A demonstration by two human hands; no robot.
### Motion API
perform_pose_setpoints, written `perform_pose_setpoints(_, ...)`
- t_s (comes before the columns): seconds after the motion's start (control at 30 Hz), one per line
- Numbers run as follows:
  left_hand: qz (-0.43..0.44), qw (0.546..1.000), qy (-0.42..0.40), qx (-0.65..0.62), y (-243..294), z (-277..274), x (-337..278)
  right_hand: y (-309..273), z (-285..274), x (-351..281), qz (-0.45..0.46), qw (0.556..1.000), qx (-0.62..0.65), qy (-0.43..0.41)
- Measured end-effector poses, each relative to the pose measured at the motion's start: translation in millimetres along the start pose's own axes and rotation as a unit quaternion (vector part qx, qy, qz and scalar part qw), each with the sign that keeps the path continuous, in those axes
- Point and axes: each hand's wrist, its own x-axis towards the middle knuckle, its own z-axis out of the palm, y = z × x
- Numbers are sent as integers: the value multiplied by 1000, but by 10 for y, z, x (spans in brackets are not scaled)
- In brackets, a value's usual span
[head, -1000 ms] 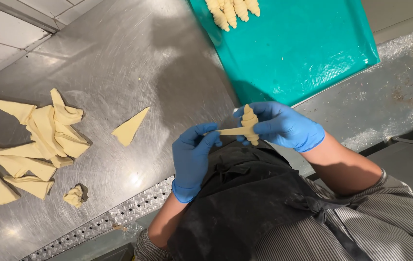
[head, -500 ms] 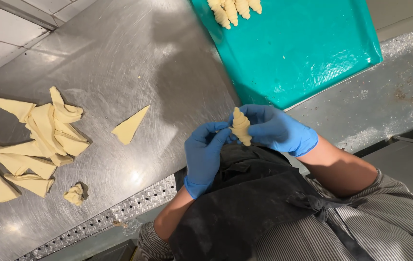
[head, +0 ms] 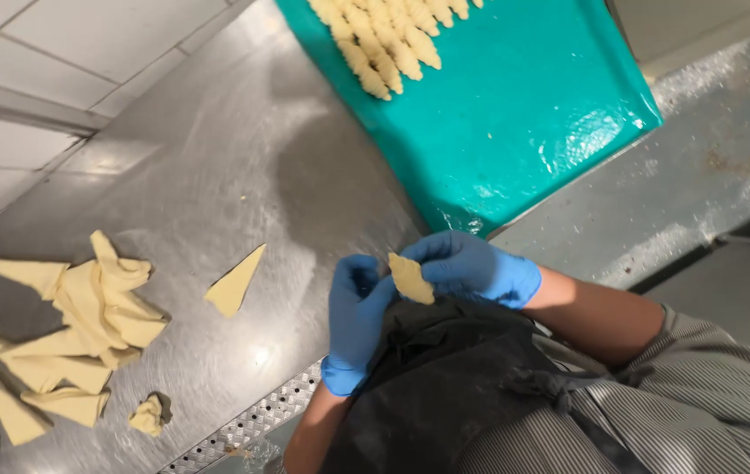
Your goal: Rolling triangular pieces of dough into croissant shapes and placing them on a tray.
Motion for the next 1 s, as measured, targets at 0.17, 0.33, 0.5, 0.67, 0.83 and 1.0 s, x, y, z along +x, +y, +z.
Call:
perform_pose_setpoints(0.17, -31, 996, 79, 4, 42, -200, 29, -1082, -58, 402, -189, 976, -31, 99)
perform_pose_setpoints(0.33, -54, 991, 124, -1, -104, -438, -44, -1631, -1757, 1354, -320, 870, -262, 268)
perform_pose_setpoints(0.5, -79, 983, 163, -16, -52, -492, -94, -1603, -2025, 1842, -406, 753, -432, 286)
perform_pose_setpoints(0.67, -93, 978, 186, 4, 32, -537, -60, -1437, -1754, 1957, -423, 656, -536, 322)
perform_pose_setpoints(0.83, -22, 974, 212, 76, -332, -1080, 169, -1418, -1923, 2030, -400, 558, -629, 364)
perform_pose_setpoints(1.0, 135, 771, 346, 517, -1034, -2305, 496, -1358, -1766, 2102, -404, 501, -714, 277)
